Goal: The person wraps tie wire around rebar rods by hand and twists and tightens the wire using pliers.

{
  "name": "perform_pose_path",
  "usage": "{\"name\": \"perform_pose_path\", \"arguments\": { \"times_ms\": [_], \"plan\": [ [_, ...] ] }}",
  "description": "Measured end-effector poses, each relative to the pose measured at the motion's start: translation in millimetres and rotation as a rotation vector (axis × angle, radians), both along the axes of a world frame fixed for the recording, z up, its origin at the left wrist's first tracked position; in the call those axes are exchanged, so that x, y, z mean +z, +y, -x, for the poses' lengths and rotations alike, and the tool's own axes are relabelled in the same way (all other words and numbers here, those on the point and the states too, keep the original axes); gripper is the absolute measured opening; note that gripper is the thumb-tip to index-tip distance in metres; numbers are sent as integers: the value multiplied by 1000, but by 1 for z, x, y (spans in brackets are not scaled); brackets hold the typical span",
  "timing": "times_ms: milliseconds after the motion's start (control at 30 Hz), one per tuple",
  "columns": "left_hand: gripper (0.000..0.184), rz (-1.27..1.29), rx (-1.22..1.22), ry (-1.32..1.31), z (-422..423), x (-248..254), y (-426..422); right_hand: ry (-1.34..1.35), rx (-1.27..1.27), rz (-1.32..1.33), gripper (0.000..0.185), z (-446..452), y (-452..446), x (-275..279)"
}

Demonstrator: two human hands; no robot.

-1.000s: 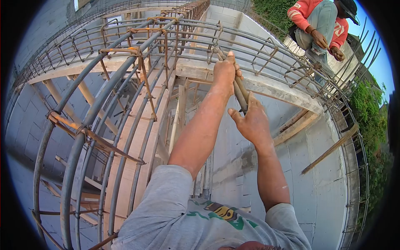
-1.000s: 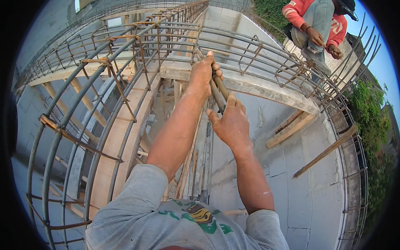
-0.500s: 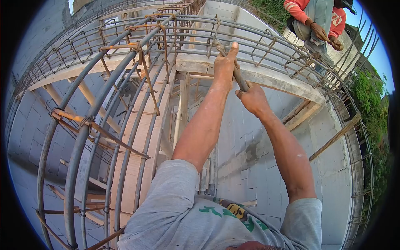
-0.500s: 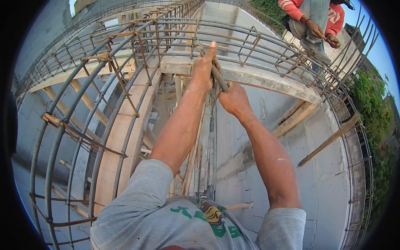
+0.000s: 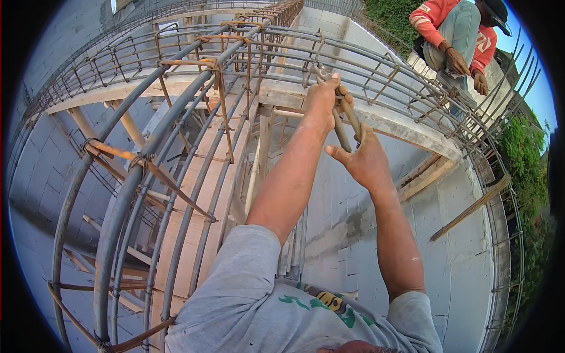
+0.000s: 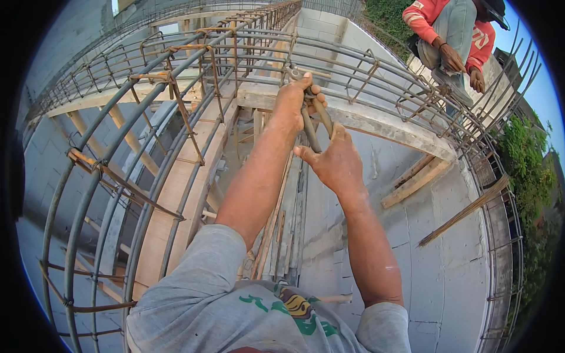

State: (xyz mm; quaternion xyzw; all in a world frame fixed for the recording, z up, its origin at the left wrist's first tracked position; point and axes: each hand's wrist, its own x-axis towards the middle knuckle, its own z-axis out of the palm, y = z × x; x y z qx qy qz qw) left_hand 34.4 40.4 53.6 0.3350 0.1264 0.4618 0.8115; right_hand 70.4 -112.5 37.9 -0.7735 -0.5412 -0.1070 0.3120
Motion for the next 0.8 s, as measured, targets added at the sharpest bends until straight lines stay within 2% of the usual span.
{"name": "perform_pose_path", "arguments": {
  "times_ms": [33,133,233,333,433,533,633,667,733,800],
  "plan": [
    [22,16,67,30,-4,4,-4,-194,-79,-128,55,1,0,-8],
    [30,8,256,103,-19,4,-8,-56,-212,174,52,2,11,3],
    [32,-45,388,207,-24,3,-4,79,-169,167,44,-7,28,-9],
    [46,-113,372,285,-14,2,-7,189,-123,110,36,-9,31,-14],
    [54,-214,281,329,1,-2,-6,88,8,17,30,-25,31,-18],
    [51,-317,190,257,8,-22,19,695,82,239,33,-30,28,-4],
    [53,-299,7,81,18,-26,23,1238,471,158,36,-33,26,-16],
    [46,-289,-92,-68,16,-25,21,1356,539,158,37,-32,25,-19],
    [38,-179,-221,-174,18,-16,13,1588,676,177,40,-22,27,-23],
    [25,-101,-315,-304,19,-17,14,1403,511,195,44,-13,24,-14]
  ]
}}
